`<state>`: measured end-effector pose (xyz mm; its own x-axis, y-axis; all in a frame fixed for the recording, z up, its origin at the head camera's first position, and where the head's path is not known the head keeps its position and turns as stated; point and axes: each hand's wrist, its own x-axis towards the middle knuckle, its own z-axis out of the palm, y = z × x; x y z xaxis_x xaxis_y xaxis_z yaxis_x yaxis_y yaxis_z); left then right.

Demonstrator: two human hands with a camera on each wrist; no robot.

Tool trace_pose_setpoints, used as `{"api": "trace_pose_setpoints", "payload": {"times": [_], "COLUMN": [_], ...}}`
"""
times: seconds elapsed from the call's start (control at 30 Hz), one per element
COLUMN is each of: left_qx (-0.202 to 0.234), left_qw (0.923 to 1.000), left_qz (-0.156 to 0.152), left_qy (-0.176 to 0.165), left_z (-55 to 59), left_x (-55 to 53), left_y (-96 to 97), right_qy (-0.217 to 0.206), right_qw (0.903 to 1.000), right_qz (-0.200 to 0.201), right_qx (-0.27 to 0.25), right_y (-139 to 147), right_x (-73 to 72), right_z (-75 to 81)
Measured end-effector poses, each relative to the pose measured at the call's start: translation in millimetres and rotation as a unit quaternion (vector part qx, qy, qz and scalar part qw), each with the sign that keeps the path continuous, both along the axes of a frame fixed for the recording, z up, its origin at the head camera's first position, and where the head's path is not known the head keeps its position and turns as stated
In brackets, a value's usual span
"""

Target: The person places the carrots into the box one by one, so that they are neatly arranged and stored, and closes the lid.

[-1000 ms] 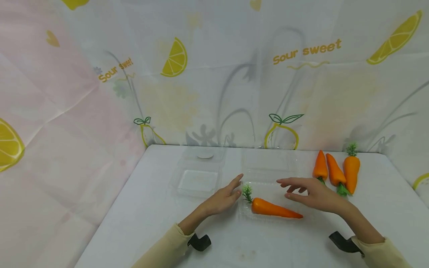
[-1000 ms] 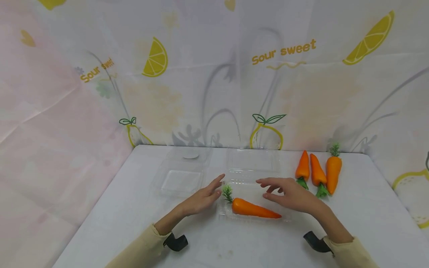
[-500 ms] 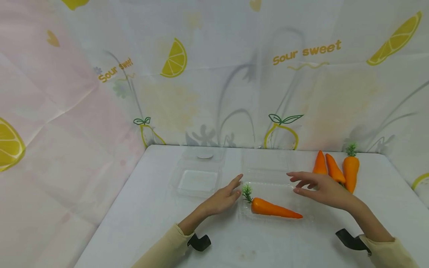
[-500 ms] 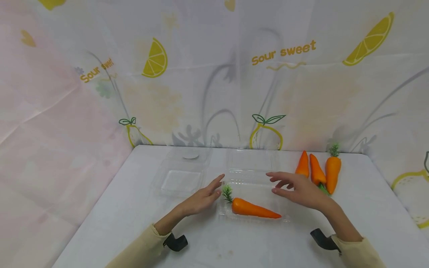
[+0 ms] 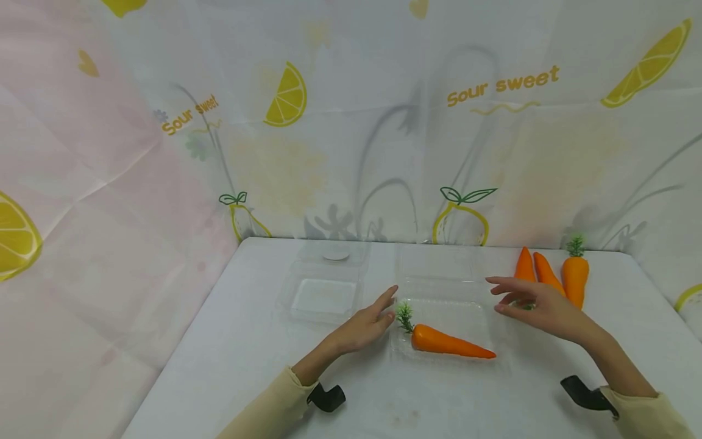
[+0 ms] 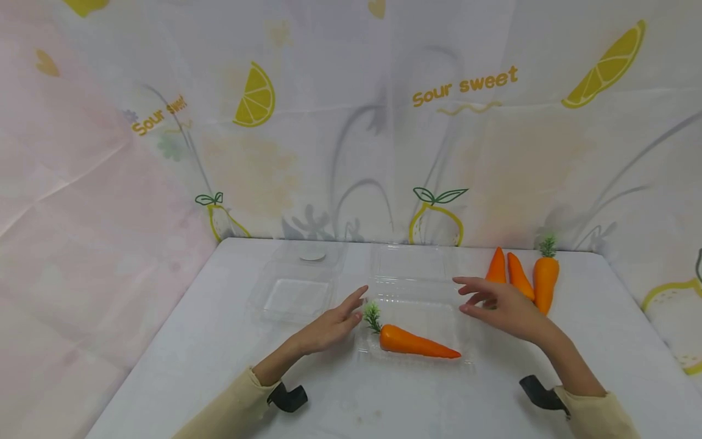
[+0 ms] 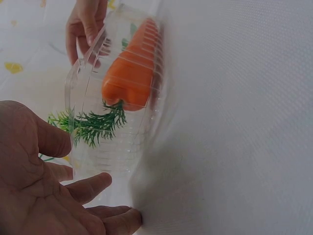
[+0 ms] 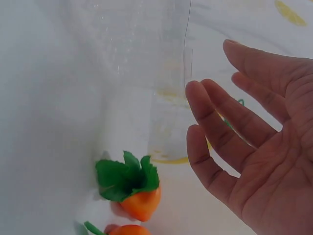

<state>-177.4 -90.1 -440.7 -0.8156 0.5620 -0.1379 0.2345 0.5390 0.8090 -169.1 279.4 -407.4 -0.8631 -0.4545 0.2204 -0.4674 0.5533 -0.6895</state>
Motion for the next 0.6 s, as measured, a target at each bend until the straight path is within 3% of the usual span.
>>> {"api": "trace_pose_setpoints", "payload": {"times": [0.6], "left_qx": [-0.003], "left_qw": [1.0], "left_qz": [0.002], "left_qy": [0.001], "left_z": [-1.6], "left_x": [-0.2], "left_y": [0.8], "right_qy": [0.004], "right_qw": [0.9973], "right_qz": [-0.073], "right_qx": [-0.005], "right_y": [28.1], "right_x": [-0.6], "right_z": [-5.2]}}
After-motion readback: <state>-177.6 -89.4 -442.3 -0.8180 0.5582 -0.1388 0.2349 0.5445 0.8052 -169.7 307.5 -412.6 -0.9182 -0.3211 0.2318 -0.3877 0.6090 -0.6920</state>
